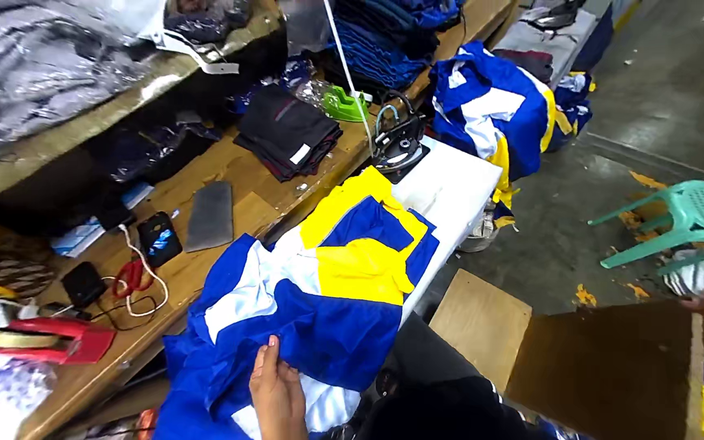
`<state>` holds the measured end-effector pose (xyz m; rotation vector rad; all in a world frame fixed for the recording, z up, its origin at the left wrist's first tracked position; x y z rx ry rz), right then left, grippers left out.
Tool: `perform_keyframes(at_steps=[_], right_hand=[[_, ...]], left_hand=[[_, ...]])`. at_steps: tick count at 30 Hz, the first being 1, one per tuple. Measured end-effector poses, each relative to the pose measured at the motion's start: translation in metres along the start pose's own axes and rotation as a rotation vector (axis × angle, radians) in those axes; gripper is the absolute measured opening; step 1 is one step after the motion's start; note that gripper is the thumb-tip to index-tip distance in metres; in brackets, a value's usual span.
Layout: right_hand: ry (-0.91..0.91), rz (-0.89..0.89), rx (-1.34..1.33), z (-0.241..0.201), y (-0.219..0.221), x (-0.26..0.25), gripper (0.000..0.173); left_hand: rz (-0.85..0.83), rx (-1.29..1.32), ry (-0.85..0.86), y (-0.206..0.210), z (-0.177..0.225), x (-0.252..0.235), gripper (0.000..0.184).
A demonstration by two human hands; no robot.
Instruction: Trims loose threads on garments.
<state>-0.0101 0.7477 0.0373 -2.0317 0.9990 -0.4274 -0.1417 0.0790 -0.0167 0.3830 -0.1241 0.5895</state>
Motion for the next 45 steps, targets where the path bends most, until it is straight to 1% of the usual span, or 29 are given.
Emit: perform_keyframes(at_steps=[1, 2, 4, 6, 8, 10, 11, 13, 15, 18, 21, 23, 24, 26, 28, 31, 32, 33, 35, 37, 38, 39, 40, 41, 42, 43, 44, 45], right_hand=[[-0.116, -0.035, -0.087, -0.041, 0.026, -0.014, 0.042], [-0.222, -0.11, -0.168, -0.089, 0.058, -0.02, 0.039], [-0.411, -0.342, -0.295, -0.18, 0.136, -0.015, 0.033], [-0.566, -0.646, -0.409, -0.253, 0.227, 0.008, 0.027], [-0.648, -1.011, -0.47, -0.303, 0.307, 0.052, 0.025], [-0.755, -1.324, -0.453, -0.337, 0.36, 0.099, 0.024], [-0.811, -1.459, -0.426, -0.347, 0.376, 0.12, 0.025], [-0.883, -1.704, -0.357, -0.355, 0.391, 0.16, 0.026], [-0.93, -1.884, -0.353, -0.361, 0.396, 0.19, 0.03], [-0.979, -2.05, -0.445, -0.364, 0.405, 0.224, 0.032], [-0.945, -2.107, -0.586, -0.358, 0.418, 0.24, 0.021], [-0.899, -2.139, -0.731, -0.357, 0.423, 0.244, 0.01], [-0.904, -2.161, -0.796, -0.357, 0.423, 0.245, 0.009], [-0.973, -2.19, -0.867, -0.357, 0.421, 0.246, 0.012], [-1.057, -2.178, -0.858, -0.354, 0.413, 0.244, 0.009], [-1.225, -2.086, -0.81, -0.346, 0.393, 0.234, 0.009], [-1.247, -2.067, -0.797, -0.339, 0.387, 0.23, 0.009], [-1.237, -2.071, -0.781, -0.33, 0.381, 0.227, 0.009], [-1.138, -2.12, -0.742, -0.311, 0.372, 0.22, 0.009], [-1.034, -2.145, -0.708, -0.294, 0.365, 0.213, 0.01], [-1.017, -2.129, -0.697, -0.286, 0.362, 0.21, 0.01], [-1.05, -2.076, -0.689, -0.281, 0.358, 0.206, 0.011], [-1.139, -1.975, -0.679, -0.278, 0.354, 0.2, 0.009], [-1.258, -1.838, -0.668, -0.277, 0.348, 0.192, 0.011], [-1.383, -1.684, -0.66, -0.274, 0.342, 0.181, 0.024], [-1.486, -1.557, -0.659, -0.27, 0.335, 0.17, 0.04], [-1.567, -1.455, -0.676, -0.266, 0.326, 0.159, 0.051], [-1.612, -1.378, -0.711, -0.262, 0.318, 0.149, 0.052]], left_hand=[[0.005, -0.006, 0.016, 0.005, 0.0, 0.002, 0.026], [0.016, -0.01, 0.035, 0.01, -0.001, 0.004, 0.026], [0.049, -0.035, 0.067, 0.018, -0.006, 0.007, 0.026], [0.112, -0.054, 0.086, 0.025, -0.016, 0.009, 0.028], [0.206, -0.062, 0.085, 0.027, -0.028, 0.01, 0.03], [0.317, -0.08, 0.093, 0.032, -0.042, 0.009, 0.028], [0.376, -0.082, 0.096, 0.036, -0.049, 0.01, 0.026], [0.463, -0.073, 0.092, 0.042, -0.062, 0.015, 0.022], [0.494, -0.056, 0.094, 0.051, -0.07, 0.016, 0.02], [0.486, -0.058, 0.144, 0.057, -0.081, 0.015, 0.021], [0.476, -0.048, 0.242, 0.053, -0.095, 0.015, 0.024], [0.477, -0.037, 0.325, 0.047, -0.1, 0.019, 0.021], [0.473, -0.031, 0.364, 0.045, -0.103, 0.023, 0.017], [0.454, -0.058, 0.44, 0.046, -0.109, 0.03, 0.011], [0.413, -0.111, 0.537, 0.05, -0.112, 0.038, 0.009], [0.325, -0.129, 0.68, 0.061, -0.115, 0.058, 0.011], [0.298, -0.112, 0.705, 0.066, -0.118, 0.068, 0.012], [0.284, -0.083, 0.714, 0.07, -0.123, 0.077, 0.012], [0.272, 0.011, 0.69, 0.078, -0.134, 0.093, 0.012], [0.239, 0.122, 0.631, 0.086, -0.148, 0.103, 0.013], [0.223, 0.161, 0.599, 0.089, -0.154, 0.107, 0.012], [0.215, 0.185, 0.571, 0.09, -0.159, 0.109, 0.013], [0.213, 0.194, 0.547, 0.091, -0.163, 0.112, 0.014], [0.215, 0.196, 0.531, 0.092, -0.165, 0.116, 0.016], [0.223, 0.193, 0.521, 0.093, -0.165, 0.12, 0.017], [0.237, 0.183, 0.516, 0.093, -0.165, 0.124, 0.017], [0.251, 0.181, 0.515, 0.094, -0.165, 0.126, 0.017], [0.258, 0.18, 0.515, 0.096, -0.165, 0.126, 0.017]])
Point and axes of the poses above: each hand's wrist, its own x-axis away from the middle knuckle, its own y-axis out of the palm, z = x × y, the point moved 10 cm from there along -x, towards the middle knuckle, and after that the axes turned 2 degrees about y, right-handed, at the moved point
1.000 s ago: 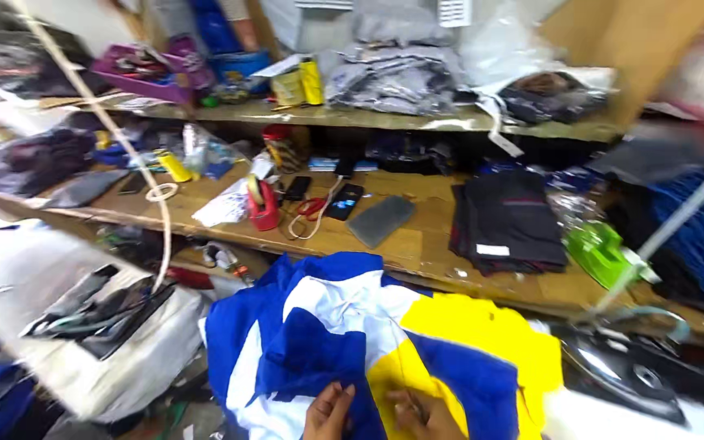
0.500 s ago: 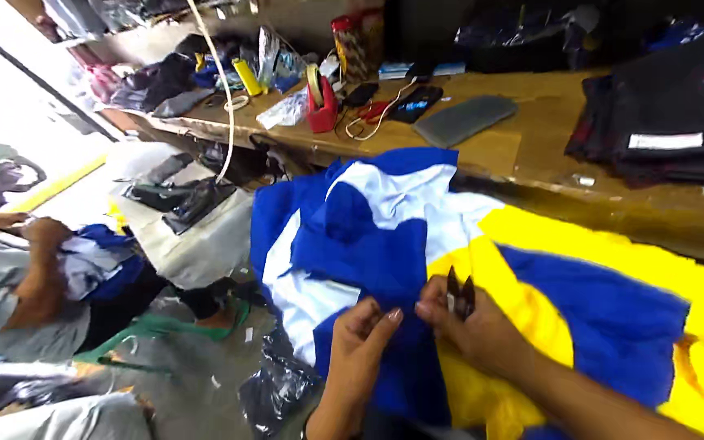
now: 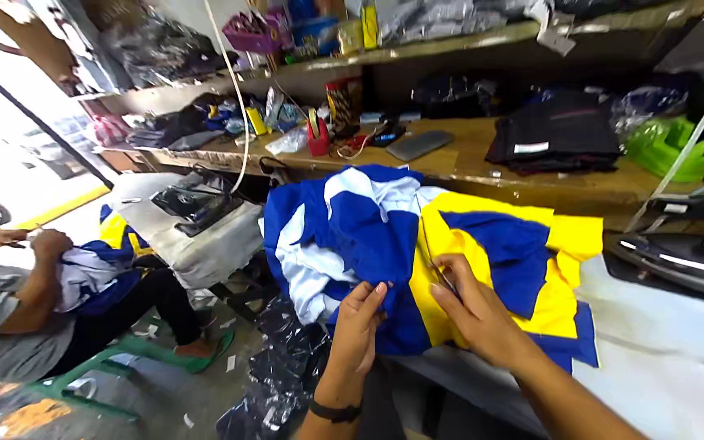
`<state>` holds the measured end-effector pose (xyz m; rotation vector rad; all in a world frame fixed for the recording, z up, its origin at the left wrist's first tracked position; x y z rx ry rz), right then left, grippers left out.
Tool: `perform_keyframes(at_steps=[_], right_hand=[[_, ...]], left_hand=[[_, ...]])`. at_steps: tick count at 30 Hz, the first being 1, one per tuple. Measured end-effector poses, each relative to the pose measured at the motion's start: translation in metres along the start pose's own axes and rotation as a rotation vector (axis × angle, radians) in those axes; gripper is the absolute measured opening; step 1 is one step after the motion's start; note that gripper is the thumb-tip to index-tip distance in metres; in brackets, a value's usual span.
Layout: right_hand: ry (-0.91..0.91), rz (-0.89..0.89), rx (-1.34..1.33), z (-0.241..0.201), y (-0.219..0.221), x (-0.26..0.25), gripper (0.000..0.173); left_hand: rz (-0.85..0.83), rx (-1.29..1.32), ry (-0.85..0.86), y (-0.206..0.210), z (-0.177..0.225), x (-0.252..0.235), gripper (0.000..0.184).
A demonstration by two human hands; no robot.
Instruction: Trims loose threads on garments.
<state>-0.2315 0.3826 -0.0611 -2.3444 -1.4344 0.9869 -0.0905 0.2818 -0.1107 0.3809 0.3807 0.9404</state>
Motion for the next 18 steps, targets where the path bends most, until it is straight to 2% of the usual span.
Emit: perform_keyframes(at_steps=[4, 9, 18], right_hand=[[-0.097, 0.177, 0.085, -0.002, -0.008, 0.027, 0.041], [-0.177, 0.382, 0.077, 0.0, -0.006, 0.04, 0.031], [-0.152, 0.418, 0.274, -0.005, 0.007, 0.042, 0.027]], left_hand=[[0.001, -0.012, -0.032, 0.008, -0.01, 0.005, 0.016], [-0.029, -0.112, 0.038, 0.006, -0.012, 0.005, 0.014], [-0.078, -0.16, 0.163, 0.005, -0.014, 0.008, 0.014]])
Point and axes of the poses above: each hand's wrist, its own x-axis away from the middle knuckle, its own y-axis out of the palm, z = x × y, the point moved 10 cm from there along -x, towards the middle knuckle, and after that the axes turned 2 degrees about y, right-handed, at the moved point
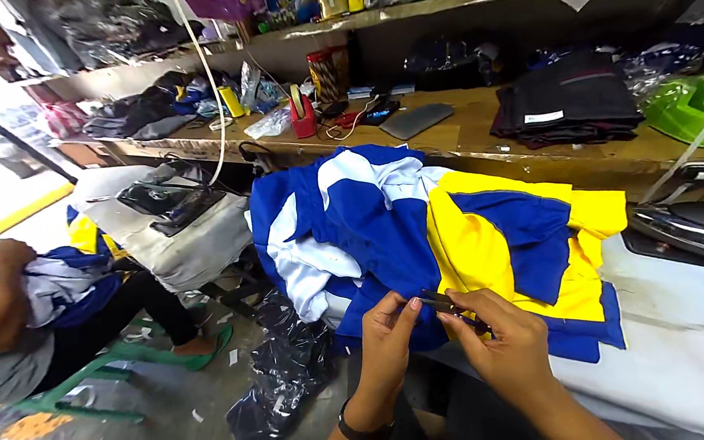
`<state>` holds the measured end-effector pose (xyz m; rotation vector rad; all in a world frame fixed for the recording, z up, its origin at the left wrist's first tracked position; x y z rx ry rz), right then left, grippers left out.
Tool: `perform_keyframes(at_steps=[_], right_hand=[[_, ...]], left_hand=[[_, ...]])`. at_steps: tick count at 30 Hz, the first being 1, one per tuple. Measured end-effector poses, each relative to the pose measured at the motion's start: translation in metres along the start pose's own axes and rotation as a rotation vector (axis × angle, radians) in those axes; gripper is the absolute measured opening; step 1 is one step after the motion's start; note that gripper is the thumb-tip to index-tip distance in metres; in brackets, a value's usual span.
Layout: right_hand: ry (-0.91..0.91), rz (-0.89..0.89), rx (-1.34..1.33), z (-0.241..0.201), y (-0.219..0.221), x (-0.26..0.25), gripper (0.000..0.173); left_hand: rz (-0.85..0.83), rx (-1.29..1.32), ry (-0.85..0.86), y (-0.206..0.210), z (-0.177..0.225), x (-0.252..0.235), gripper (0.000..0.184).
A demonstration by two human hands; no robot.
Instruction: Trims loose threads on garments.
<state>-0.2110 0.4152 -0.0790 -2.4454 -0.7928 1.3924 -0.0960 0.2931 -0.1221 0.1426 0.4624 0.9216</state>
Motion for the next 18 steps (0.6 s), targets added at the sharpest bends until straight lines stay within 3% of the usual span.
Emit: perform_keyframes(at_steps=[8, 18], right_hand=[[0.122, 0.012, 0.009, 0.008, 0.001, 0.01, 0.03], [0.253, -0.05, -0.157, 0.021, 0.01, 0.015, 0.025]], left_hand=[[0.102, 0.006, 0.079, 0.001, -0.007, 0.007, 0.015], [0.11, -0.127, 0.199, -0.003, -0.003, 0.011, 0.015]])
Point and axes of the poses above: each hand's wrist, its own x-axis away from the middle knuckle, its own y-axis out of the palm, z = x × y, the point moved 10 cm from there along -x, towards the middle knuckle, and after that the axes turned 2 degrees about y, right-handed, at the moved point
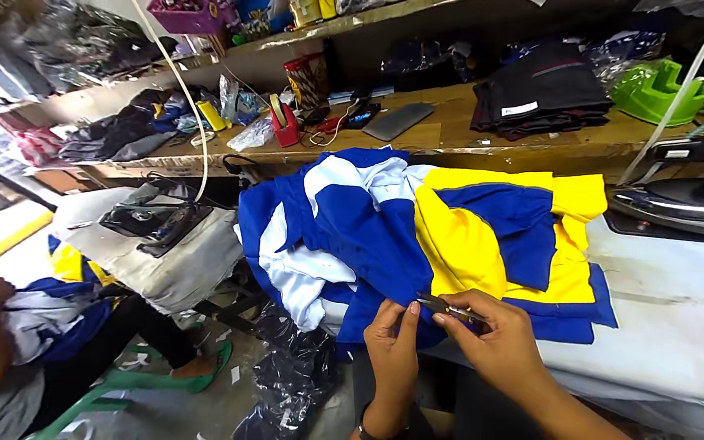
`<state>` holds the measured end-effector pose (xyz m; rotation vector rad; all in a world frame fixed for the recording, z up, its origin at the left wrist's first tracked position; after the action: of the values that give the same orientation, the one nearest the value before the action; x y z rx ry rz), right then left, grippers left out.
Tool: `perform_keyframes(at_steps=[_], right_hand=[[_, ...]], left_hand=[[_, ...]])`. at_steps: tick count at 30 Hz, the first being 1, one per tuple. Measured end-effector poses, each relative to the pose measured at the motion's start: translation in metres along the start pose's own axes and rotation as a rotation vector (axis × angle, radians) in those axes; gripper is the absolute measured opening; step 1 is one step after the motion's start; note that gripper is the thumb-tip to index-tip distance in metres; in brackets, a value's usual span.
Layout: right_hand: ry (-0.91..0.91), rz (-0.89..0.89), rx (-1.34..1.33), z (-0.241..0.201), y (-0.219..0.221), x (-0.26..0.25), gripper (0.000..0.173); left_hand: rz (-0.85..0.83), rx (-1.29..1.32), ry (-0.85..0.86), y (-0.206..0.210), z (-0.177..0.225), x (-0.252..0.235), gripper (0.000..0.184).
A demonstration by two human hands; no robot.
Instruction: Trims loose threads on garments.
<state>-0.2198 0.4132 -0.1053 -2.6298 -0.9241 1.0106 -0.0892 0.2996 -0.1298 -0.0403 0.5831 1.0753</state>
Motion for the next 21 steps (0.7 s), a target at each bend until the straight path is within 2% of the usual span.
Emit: perform_keyframes(at_steps=[5, 15, 21], right_hand=[[-0.053, 0.021, 0.014, -0.002, 0.001, 0.001, 0.026], [0.102, -0.025, -0.074, 0.01, 0.007, 0.005, 0.023], [0.275, -0.146, -0.334, 0.022, 0.018, 0.002, 0.013]], left_hand=[[-0.008, 0.016, 0.004, -0.001, -0.003, 0.001, 0.015], [0.01, -0.03, 0.034, -0.003, -0.006, 0.004, 0.014], [0.007, -0.035, 0.035, -0.005, -0.006, 0.004, 0.015]])
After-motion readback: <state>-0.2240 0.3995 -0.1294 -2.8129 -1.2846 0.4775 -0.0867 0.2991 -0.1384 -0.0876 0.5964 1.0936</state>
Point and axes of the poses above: each hand's wrist, its own x-axis away from the middle knuckle, its own y-axis out of the palm, z = x × y, the point moved 10 cm from there along -x, towards the middle knuckle, and after that the axes turned 2 degrees about y, right-handed, at the moved point
